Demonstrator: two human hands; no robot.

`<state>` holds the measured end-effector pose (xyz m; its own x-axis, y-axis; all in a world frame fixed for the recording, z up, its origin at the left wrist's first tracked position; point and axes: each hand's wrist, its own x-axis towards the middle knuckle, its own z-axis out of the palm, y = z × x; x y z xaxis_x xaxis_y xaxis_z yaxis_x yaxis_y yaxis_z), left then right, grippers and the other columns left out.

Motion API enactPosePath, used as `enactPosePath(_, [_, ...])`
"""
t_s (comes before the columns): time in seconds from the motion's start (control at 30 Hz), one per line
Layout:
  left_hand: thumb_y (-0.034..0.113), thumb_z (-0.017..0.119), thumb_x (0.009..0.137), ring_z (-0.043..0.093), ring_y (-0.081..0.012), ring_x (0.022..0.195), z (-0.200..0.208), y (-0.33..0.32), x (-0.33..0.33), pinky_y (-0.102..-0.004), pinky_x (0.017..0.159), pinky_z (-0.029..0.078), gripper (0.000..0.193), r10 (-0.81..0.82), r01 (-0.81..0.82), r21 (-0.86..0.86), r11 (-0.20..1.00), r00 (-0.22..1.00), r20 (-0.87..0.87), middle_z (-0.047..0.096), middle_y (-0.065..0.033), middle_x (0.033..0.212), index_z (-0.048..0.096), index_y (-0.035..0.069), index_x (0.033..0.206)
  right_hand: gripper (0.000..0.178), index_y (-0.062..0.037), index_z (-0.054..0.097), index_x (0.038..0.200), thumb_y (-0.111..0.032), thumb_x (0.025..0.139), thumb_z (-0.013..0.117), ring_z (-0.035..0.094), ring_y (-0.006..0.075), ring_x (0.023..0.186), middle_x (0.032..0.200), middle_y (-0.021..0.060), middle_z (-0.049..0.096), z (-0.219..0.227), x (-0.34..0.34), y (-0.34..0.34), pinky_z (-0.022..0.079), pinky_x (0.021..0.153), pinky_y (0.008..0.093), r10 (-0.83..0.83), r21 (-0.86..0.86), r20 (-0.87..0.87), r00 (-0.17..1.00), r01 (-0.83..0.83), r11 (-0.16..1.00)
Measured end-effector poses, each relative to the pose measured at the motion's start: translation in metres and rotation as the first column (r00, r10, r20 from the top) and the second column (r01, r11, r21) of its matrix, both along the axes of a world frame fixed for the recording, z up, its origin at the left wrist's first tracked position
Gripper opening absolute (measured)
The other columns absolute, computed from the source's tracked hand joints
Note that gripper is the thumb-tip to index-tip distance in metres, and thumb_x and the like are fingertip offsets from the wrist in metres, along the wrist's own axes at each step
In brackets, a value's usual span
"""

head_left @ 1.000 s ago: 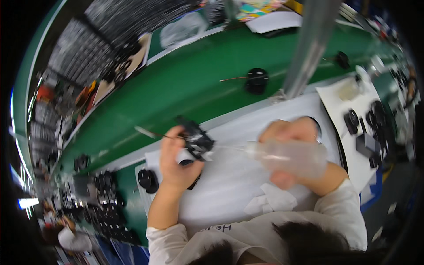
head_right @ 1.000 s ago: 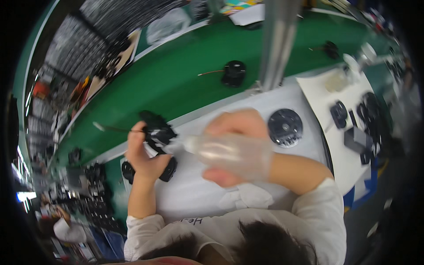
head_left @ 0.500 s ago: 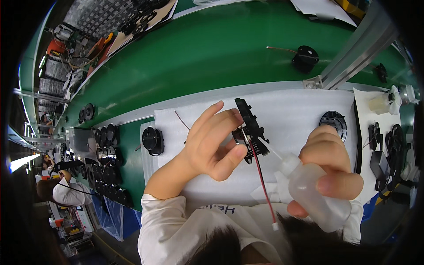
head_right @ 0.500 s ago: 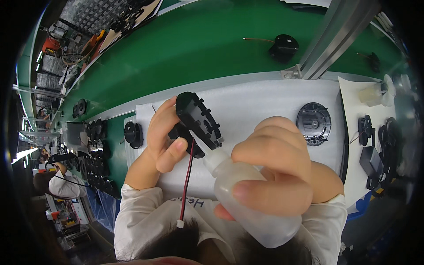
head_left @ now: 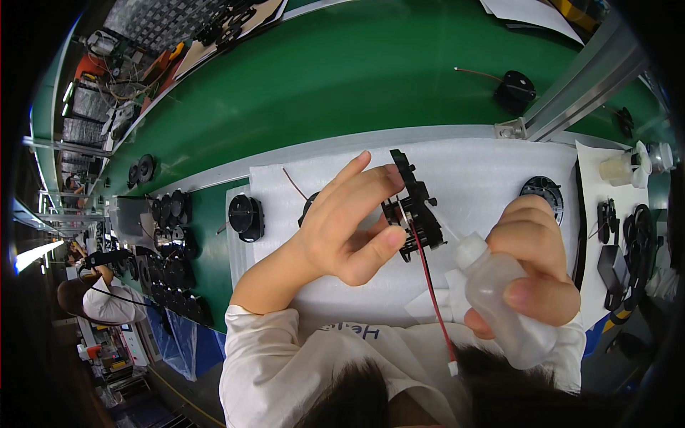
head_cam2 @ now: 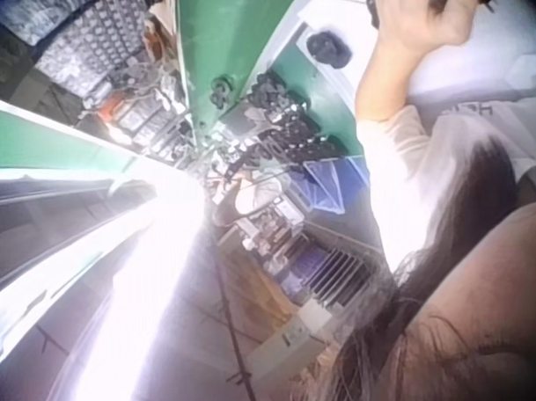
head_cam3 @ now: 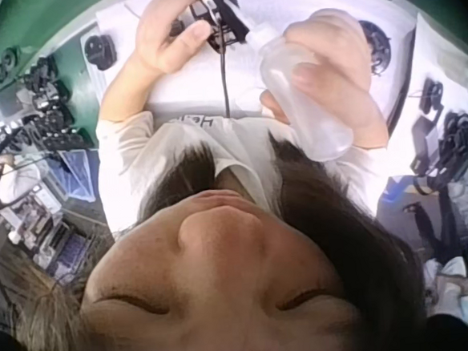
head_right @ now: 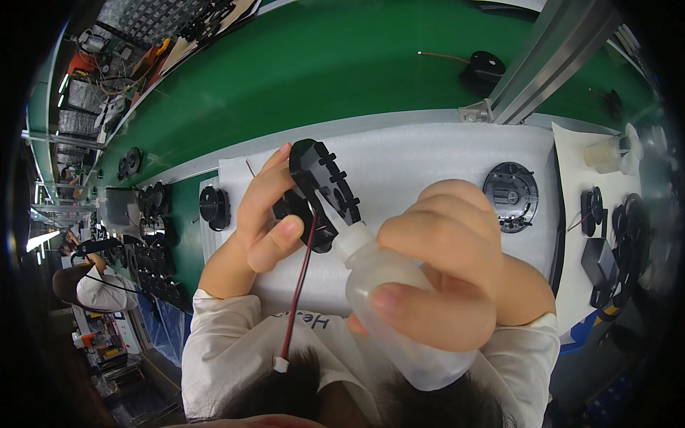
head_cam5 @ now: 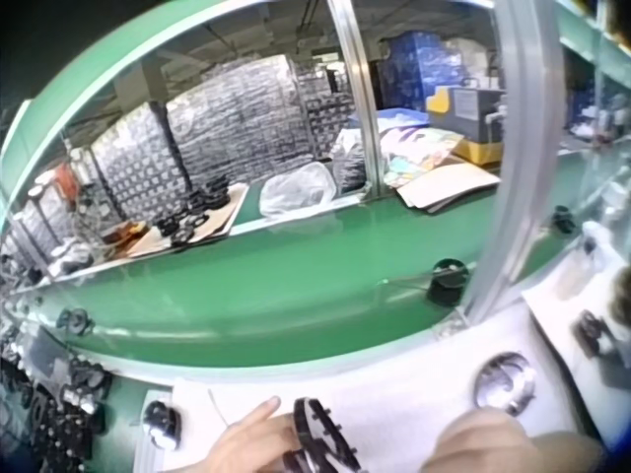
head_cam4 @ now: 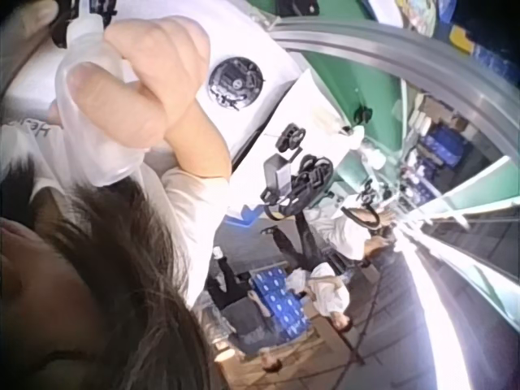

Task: Assembling small mechanical components at a factory assembly line workstation using a squeeze bottle to apply liquid.

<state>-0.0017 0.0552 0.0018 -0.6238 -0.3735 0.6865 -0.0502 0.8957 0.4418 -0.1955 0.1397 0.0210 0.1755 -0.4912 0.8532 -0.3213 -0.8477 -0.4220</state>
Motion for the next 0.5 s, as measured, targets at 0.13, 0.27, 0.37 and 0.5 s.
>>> enactPosePath(0.13, [0.01,0.057,0.07,0.057,-0.0339,0.086,-0.005,-0.002,0.007,-0.0491,0.088,0.037,0.038,-0.049,0.027,0.243,0.97,0.995,0.084,0.056,-0.0216,0.094,0.046,-0.008,0.102,0.045,-0.0141,0.039,0.101,-0.024,0.067,0.067,0.04,0.0193,0.057,0.081,0.0143,0.051,-0.002,0.0,0.001,0.03,0.054,0.0322,0.005,0.006,-0.01,1.0,-0.005,1.0])
enactPosePath(0.27, [0.009,0.063,0.066,0.058,-0.0326,0.084,-0.009,-0.005,0.004,-0.0491,0.087,0.038,0.048,-0.029,0.029,0.187,0.982,1.0,-0.001,0.056,-0.0206,0.095,0.044,-0.004,0.108,0.04,-0.0147,0.045,0.094,-0.02,0.063,0.069,0.043,0.0148,0.048,0.075,0.0082,0.051,0.0,0.004,-0.002,0.03,0.045,0.027,-0.06,-0.105,0.023,0.998,0.062,0.993])
enactPosePath(0.37, [0.007,0.073,0.057,0.059,-0.0302,0.08,-0.011,-0.01,-0.003,-0.0487,0.086,0.039,0.063,-0.019,0.011,-0.067,0.998,0.994,-0.11,0.056,-0.0195,0.094,0.043,0.001,0.111,0.04,-0.0161,0.045,0.094,-0.02,0.063,0.069,0.042,0.0146,0.048,0.073,0.0075,0.051,0.001,0.003,0.002,0.03,0.045,0.0269,-0.069,-0.112,0.007,0.998,0.069,0.991])
enactPosePath(0.5, [0.014,0.078,0.053,0.059,-0.0293,0.077,-0.007,-0.009,0.0,-0.0476,0.085,0.039,0.08,0.038,-0.045,-0.171,0.984,0.998,-0.043,0.059,-0.0151,0.084,0.036,0.005,0.12,0.039,-0.0171,0.045,0.093,-0.019,0.062,0.068,0.042,0.0146,0.048,0.072,0.0073,0.051,-0.004,0.006,0.001,0.029,0.046,0.0271,-0.076,-0.132,0.022,0.997,0.078,0.988])
